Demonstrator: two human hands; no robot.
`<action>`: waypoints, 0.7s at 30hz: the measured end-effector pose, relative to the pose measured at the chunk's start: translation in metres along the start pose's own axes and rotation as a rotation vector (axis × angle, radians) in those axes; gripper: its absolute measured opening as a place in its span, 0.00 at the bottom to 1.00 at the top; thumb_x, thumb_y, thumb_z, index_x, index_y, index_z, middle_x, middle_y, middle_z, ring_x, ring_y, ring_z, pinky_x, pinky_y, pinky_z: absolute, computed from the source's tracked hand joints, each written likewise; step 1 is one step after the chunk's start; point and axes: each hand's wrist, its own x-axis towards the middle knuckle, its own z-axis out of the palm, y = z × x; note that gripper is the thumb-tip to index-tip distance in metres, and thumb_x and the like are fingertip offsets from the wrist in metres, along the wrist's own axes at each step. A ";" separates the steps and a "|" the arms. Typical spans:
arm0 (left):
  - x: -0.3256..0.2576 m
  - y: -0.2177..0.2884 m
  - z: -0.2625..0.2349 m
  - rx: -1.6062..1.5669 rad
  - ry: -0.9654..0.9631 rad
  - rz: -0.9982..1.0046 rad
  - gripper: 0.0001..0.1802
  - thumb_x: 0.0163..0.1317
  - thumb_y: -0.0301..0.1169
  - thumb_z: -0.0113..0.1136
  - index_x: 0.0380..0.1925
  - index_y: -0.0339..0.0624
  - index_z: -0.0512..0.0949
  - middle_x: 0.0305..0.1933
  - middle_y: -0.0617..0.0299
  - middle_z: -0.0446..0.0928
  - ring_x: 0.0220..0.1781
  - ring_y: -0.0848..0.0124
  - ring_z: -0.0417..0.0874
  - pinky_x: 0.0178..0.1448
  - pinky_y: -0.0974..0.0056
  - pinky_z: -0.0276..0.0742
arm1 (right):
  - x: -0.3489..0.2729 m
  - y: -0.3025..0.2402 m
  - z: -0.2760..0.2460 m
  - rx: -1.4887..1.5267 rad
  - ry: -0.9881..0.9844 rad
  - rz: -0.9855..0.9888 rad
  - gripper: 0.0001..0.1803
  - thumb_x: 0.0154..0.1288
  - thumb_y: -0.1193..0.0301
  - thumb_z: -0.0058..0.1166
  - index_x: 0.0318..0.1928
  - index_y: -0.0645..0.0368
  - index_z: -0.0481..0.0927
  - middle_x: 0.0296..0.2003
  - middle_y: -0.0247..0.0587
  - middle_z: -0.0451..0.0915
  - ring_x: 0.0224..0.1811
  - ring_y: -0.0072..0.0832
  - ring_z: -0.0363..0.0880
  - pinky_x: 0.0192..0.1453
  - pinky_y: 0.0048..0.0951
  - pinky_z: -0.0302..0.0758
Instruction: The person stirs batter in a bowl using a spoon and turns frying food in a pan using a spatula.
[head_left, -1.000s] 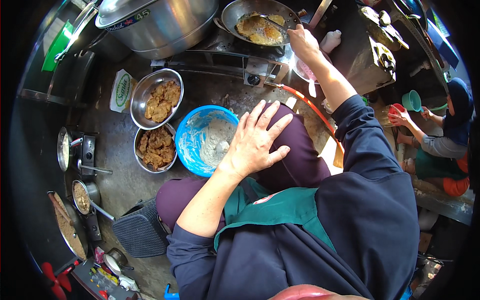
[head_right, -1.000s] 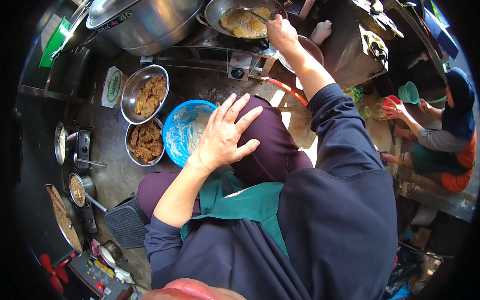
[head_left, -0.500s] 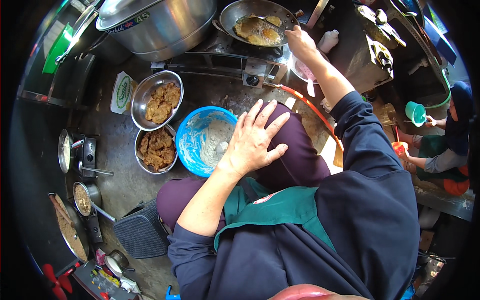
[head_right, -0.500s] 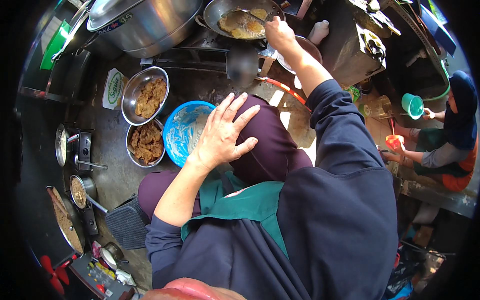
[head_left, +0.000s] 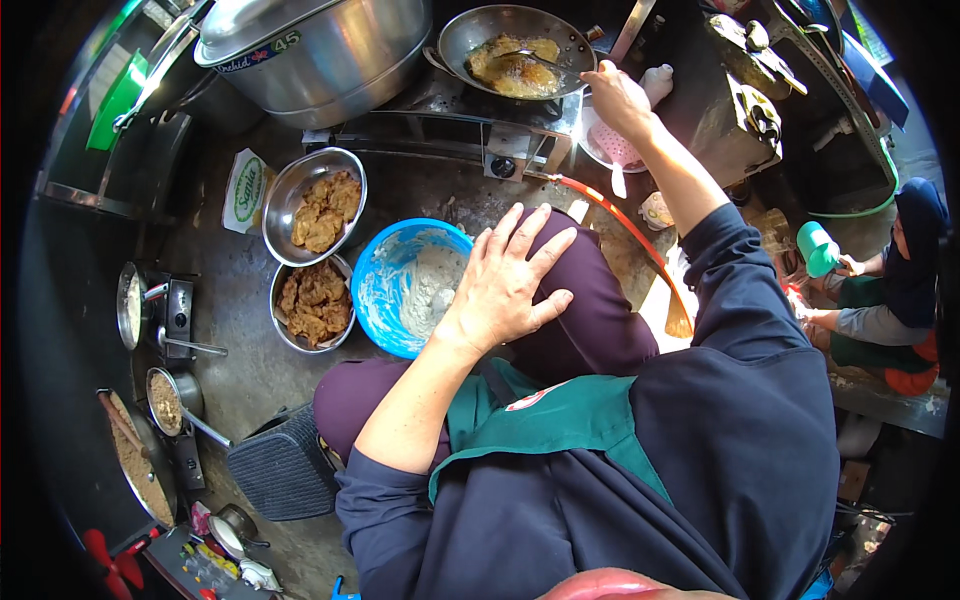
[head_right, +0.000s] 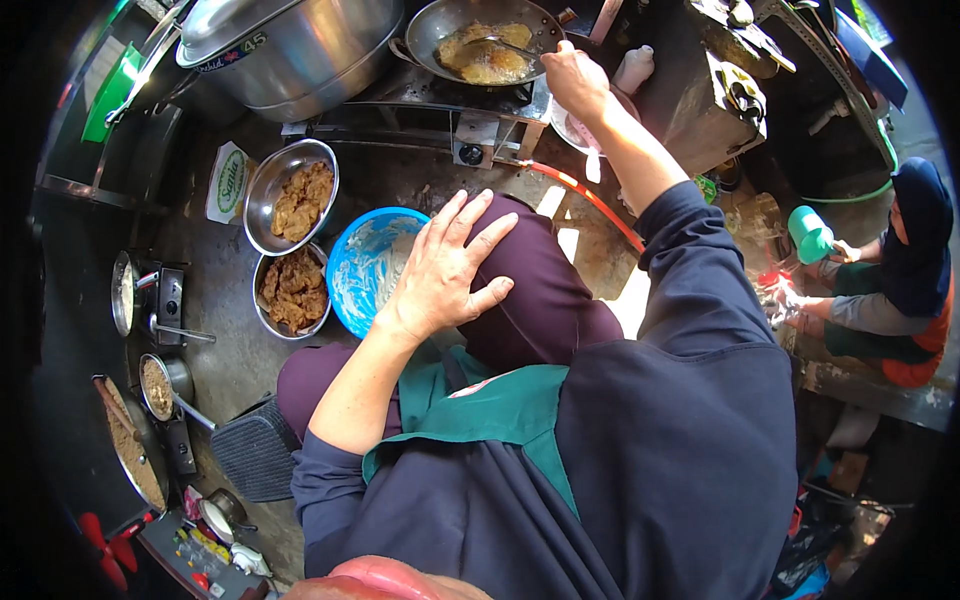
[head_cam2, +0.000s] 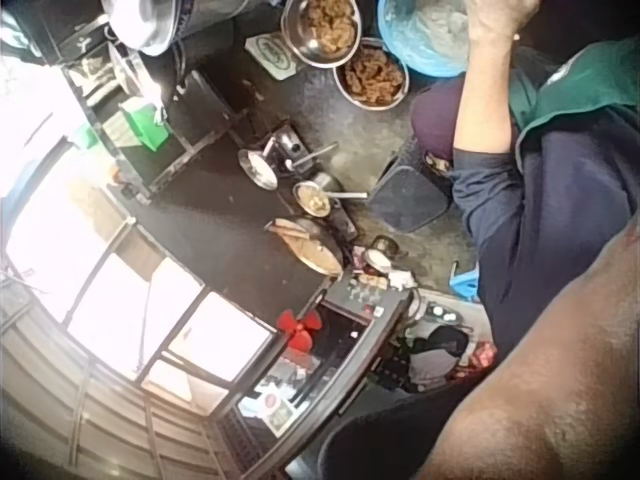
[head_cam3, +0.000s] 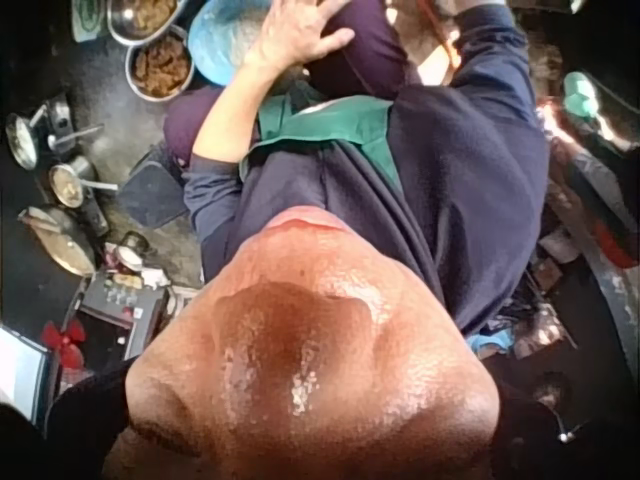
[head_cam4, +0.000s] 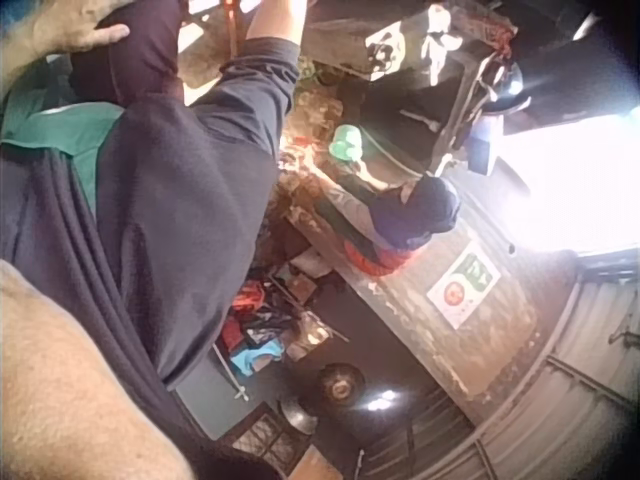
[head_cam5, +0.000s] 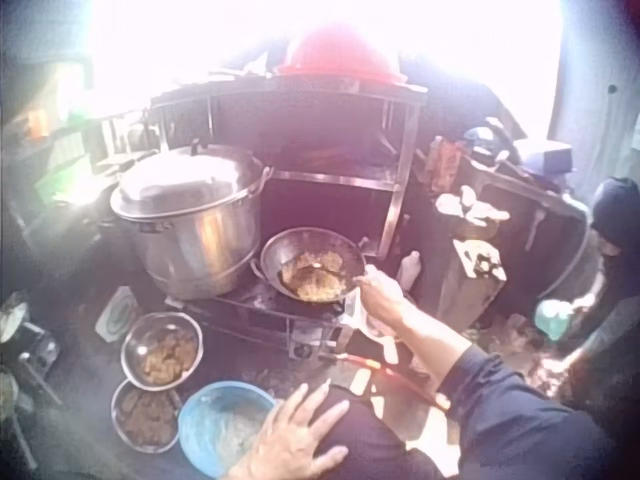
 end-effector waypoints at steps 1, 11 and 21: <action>-0.001 0.000 0.000 0.002 0.000 -0.004 0.35 0.54 0.50 0.60 0.63 0.57 0.66 0.70 0.55 0.57 0.71 0.50 0.55 0.69 0.47 0.58 | -0.002 -0.002 -0.009 0.001 -0.006 0.002 0.16 0.57 0.77 0.47 0.45 0.57 0.81 0.43 0.55 0.76 0.43 0.47 0.80 0.46 0.42 0.79; -0.001 0.002 -0.001 0.011 0.000 0.001 0.36 0.54 0.50 0.60 0.63 0.57 0.66 0.70 0.55 0.57 0.71 0.50 0.55 0.68 0.47 0.58 | -0.048 -0.019 -0.050 0.065 -0.236 0.090 0.22 0.54 0.80 0.46 0.51 0.54 0.79 0.45 0.49 0.75 0.49 0.43 0.77 0.54 0.39 0.74; 0.000 0.002 0.001 0.017 -0.006 -0.003 0.36 0.53 0.49 0.61 0.63 0.57 0.66 0.70 0.56 0.57 0.71 0.51 0.54 0.69 0.48 0.57 | -0.059 -0.024 -0.036 0.065 -0.265 0.081 0.18 0.59 0.79 0.43 0.49 0.59 0.80 0.50 0.53 0.72 0.51 0.46 0.76 0.55 0.42 0.74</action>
